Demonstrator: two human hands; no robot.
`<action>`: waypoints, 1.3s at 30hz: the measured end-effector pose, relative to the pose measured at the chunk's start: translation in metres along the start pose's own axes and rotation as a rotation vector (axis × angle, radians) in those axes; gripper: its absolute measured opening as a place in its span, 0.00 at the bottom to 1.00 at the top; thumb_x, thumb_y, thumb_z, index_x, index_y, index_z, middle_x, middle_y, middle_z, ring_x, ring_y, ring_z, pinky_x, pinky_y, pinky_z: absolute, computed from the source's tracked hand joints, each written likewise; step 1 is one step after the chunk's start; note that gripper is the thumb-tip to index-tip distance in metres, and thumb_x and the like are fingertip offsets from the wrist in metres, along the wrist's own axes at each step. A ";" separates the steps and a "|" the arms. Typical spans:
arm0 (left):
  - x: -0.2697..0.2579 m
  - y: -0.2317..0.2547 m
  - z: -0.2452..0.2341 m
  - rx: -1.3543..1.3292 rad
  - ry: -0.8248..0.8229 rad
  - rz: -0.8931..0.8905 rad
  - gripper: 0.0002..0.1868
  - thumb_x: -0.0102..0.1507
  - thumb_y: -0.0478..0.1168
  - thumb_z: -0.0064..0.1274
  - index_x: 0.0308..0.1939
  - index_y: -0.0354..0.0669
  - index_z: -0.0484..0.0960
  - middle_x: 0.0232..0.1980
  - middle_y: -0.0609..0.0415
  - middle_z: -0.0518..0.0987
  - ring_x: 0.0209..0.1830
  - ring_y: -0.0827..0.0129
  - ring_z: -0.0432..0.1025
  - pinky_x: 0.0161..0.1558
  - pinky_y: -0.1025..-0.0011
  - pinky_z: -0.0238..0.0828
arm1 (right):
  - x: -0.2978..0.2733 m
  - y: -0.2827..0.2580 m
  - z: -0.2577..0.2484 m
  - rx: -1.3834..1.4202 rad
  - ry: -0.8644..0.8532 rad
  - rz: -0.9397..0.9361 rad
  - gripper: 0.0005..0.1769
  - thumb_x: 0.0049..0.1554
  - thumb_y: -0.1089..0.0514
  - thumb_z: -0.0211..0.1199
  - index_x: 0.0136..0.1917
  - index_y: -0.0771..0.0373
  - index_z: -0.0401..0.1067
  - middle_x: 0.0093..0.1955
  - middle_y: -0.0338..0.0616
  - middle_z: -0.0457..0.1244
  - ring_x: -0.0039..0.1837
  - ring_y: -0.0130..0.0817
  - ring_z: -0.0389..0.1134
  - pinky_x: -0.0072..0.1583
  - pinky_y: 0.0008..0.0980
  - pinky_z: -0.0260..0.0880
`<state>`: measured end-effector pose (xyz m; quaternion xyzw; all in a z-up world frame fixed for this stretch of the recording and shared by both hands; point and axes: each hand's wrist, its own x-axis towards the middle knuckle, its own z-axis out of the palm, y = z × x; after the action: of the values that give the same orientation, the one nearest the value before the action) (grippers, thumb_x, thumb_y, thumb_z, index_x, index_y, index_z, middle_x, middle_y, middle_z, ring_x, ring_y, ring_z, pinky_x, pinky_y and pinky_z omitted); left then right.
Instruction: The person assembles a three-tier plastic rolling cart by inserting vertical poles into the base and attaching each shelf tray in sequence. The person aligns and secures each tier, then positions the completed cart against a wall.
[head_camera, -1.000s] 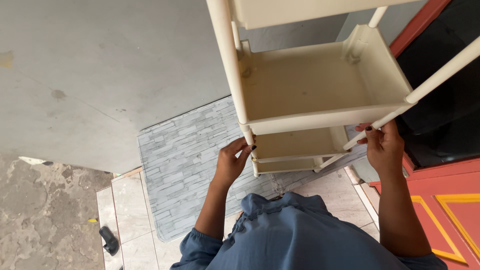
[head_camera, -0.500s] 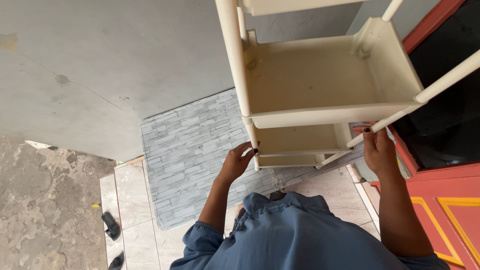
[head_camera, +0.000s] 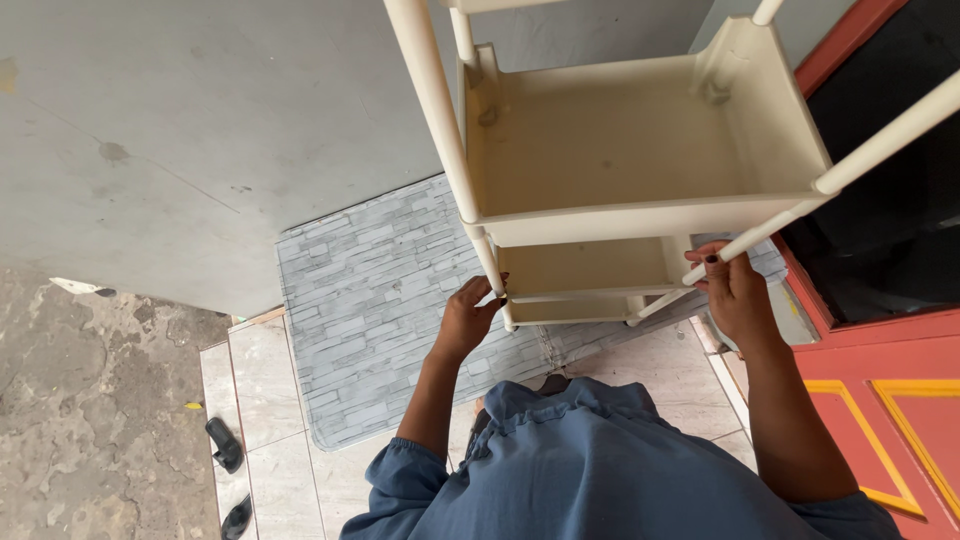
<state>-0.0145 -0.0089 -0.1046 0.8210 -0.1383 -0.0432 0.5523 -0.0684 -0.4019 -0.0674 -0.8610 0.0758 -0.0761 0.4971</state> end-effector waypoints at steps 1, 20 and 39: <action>0.000 -0.001 0.000 0.004 0.007 0.016 0.23 0.63 0.29 0.58 0.61 0.47 0.80 0.59 0.51 0.82 0.55 0.64 0.79 0.47 0.71 0.79 | 0.000 -0.001 0.000 0.001 0.003 -0.001 0.18 0.72 0.49 0.41 0.61 0.65 0.62 0.62 0.48 0.67 0.59 0.37 0.71 0.61 0.36 0.75; -0.002 -0.017 0.005 0.127 0.008 0.041 0.20 0.65 0.36 0.59 0.62 0.47 0.81 0.46 0.47 0.87 0.36 0.66 0.83 0.38 0.71 0.82 | 0.004 -0.009 -0.003 -0.067 0.016 -0.059 0.13 0.72 0.52 0.43 0.59 0.63 0.62 0.59 0.45 0.69 0.56 0.38 0.73 0.57 0.35 0.76; 0.000 -0.012 0.005 0.082 0.040 0.070 0.16 0.65 0.33 0.56 0.58 0.43 0.82 0.45 0.44 0.86 0.28 0.67 0.79 0.30 0.71 0.77 | -0.002 0.002 -0.016 -0.188 -0.072 0.021 0.11 0.70 0.53 0.46 0.57 0.60 0.65 0.44 0.47 0.64 0.42 0.37 0.63 0.48 0.37 0.65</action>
<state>-0.0136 -0.0096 -0.1177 0.8382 -0.1576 -0.0017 0.5222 -0.0734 -0.4161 -0.0614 -0.9052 0.0735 -0.0324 0.4172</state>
